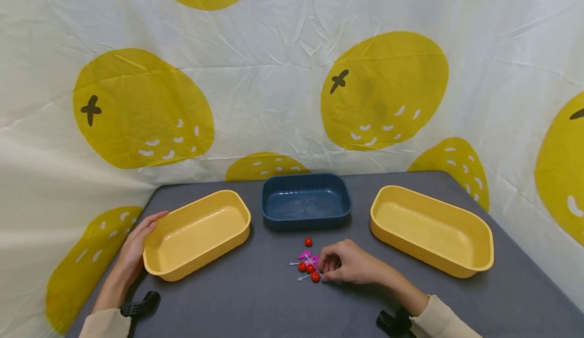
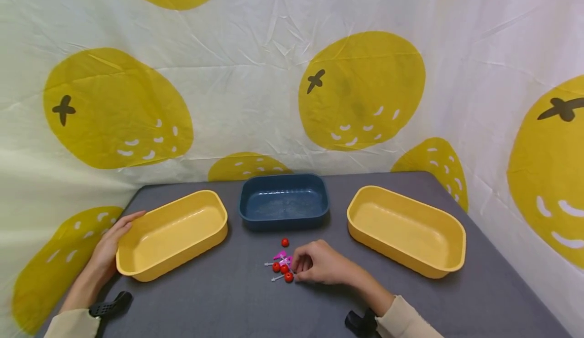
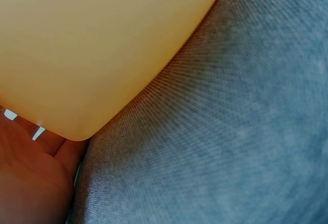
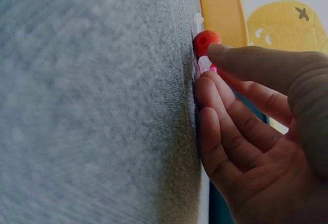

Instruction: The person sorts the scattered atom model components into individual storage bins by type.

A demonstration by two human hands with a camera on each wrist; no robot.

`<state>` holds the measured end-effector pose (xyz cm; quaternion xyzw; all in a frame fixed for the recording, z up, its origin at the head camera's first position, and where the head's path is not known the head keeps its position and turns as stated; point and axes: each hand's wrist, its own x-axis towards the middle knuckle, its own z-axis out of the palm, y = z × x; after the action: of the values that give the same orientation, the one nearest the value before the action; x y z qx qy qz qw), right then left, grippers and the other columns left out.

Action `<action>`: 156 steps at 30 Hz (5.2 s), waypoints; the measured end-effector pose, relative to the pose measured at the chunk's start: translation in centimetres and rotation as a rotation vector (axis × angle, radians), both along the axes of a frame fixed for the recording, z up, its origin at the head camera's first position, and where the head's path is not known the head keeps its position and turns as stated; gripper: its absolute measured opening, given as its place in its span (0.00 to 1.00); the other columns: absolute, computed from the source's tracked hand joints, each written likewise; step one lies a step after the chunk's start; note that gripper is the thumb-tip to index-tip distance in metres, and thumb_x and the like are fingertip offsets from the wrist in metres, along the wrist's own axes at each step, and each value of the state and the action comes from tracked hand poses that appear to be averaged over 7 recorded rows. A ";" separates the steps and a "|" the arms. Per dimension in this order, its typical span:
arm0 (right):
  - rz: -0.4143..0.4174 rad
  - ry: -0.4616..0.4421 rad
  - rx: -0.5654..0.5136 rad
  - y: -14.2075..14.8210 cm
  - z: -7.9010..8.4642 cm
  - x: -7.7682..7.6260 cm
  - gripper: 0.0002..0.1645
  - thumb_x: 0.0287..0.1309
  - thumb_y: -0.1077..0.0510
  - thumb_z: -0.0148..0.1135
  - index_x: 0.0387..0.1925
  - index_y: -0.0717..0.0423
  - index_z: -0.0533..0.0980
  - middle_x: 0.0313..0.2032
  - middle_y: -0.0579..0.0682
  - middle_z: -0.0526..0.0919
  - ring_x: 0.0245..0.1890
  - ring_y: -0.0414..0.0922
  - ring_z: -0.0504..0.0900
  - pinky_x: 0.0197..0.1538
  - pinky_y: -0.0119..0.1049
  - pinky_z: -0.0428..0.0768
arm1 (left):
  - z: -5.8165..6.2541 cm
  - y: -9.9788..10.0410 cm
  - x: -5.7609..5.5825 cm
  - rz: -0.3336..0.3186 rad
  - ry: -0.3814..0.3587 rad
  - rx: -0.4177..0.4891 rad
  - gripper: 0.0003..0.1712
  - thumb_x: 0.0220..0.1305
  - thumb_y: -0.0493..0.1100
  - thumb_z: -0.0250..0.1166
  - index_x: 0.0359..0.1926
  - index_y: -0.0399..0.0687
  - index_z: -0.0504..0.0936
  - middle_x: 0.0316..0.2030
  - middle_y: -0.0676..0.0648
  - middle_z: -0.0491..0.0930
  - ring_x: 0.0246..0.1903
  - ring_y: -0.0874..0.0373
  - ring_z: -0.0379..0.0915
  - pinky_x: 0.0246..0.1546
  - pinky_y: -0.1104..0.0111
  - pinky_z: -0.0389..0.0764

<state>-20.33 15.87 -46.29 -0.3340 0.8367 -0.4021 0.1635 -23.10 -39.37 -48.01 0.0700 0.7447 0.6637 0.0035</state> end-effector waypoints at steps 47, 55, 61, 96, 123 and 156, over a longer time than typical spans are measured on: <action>-0.052 0.088 0.008 -0.2 0.3 0.1 0.04 0.57 0.64 0.72 0.32 0.53 0.84 0.26 0.37 0.82 0.27 0.30 0.78 0.34 0.28 0.82 | 0.1 -0.1 -0.2 -0.017 -0.010 0.050 0.31 0.85 0.51 0.42 0.79 0.40 0.58 0.62 0.66 0.72 0.59 0.78 0.74 0.55 0.82 0.77; -0.085 0.075 -0.015 -0.2 0.7 0.1 0.07 0.58 0.64 0.72 0.37 0.51 0.86 0.29 0.38 0.83 0.29 0.30 0.78 0.34 0.28 0.82 | 0.2 0.0 -0.1 -0.007 -0.010 0.040 0.31 0.85 0.51 0.42 0.79 0.41 0.59 0.63 0.66 0.72 0.59 0.78 0.73 0.55 0.83 0.77; -0.123 0.101 -0.035 -0.2 0.8 0.1 0.05 0.58 0.64 0.71 0.36 0.52 0.86 0.30 0.39 0.84 0.29 0.30 0.79 0.36 0.28 0.82 | 0.1 0.0 0.0 -0.005 -0.003 0.031 0.31 0.85 0.52 0.42 0.79 0.40 0.59 0.63 0.66 0.71 0.59 0.78 0.73 0.55 0.83 0.76; -0.110 -0.055 -0.322 0.4 0.6 -0.6 0.05 0.62 0.64 0.70 0.40 0.60 0.86 0.36 0.61 0.89 0.32 0.36 0.84 0.40 0.30 0.85 | -0.1 -0.1 0.0 -0.022 0.004 0.031 0.32 0.85 0.51 0.41 0.79 0.39 0.57 0.63 0.68 0.71 0.59 0.79 0.72 0.55 0.83 0.76; -0.045 -0.024 -0.340 -1.8 3.9 -1.8 0.07 0.66 0.64 0.67 0.42 0.66 0.84 0.40 0.69 0.87 0.38 0.63 0.86 0.44 0.31 0.87 | 0.0 0.1 0.0 -0.008 0.003 0.019 0.32 0.85 0.52 0.41 0.79 0.38 0.57 0.63 0.66 0.71 0.60 0.78 0.72 0.56 0.83 0.76; 0.008 0.056 -0.367 -6.0 7.5 -4.1 0.05 0.63 0.65 0.69 0.40 0.63 0.85 0.40 0.63 0.88 0.38 0.44 0.88 0.46 0.32 0.86 | -0.1 0.0 0.3 -0.022 0.024 0.012 0.32 0.86 0.50 0.40 0.79 0.37 0.56 0.64 0.65 0.71 0.60 0.78 0.72 0.56 0.83 0.76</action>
<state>-24.47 9.87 -38.84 -0.3726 0.7522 -0.5379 0.0780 -22.78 -39.42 -48.13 0.0861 0.7398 0.6673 0.0014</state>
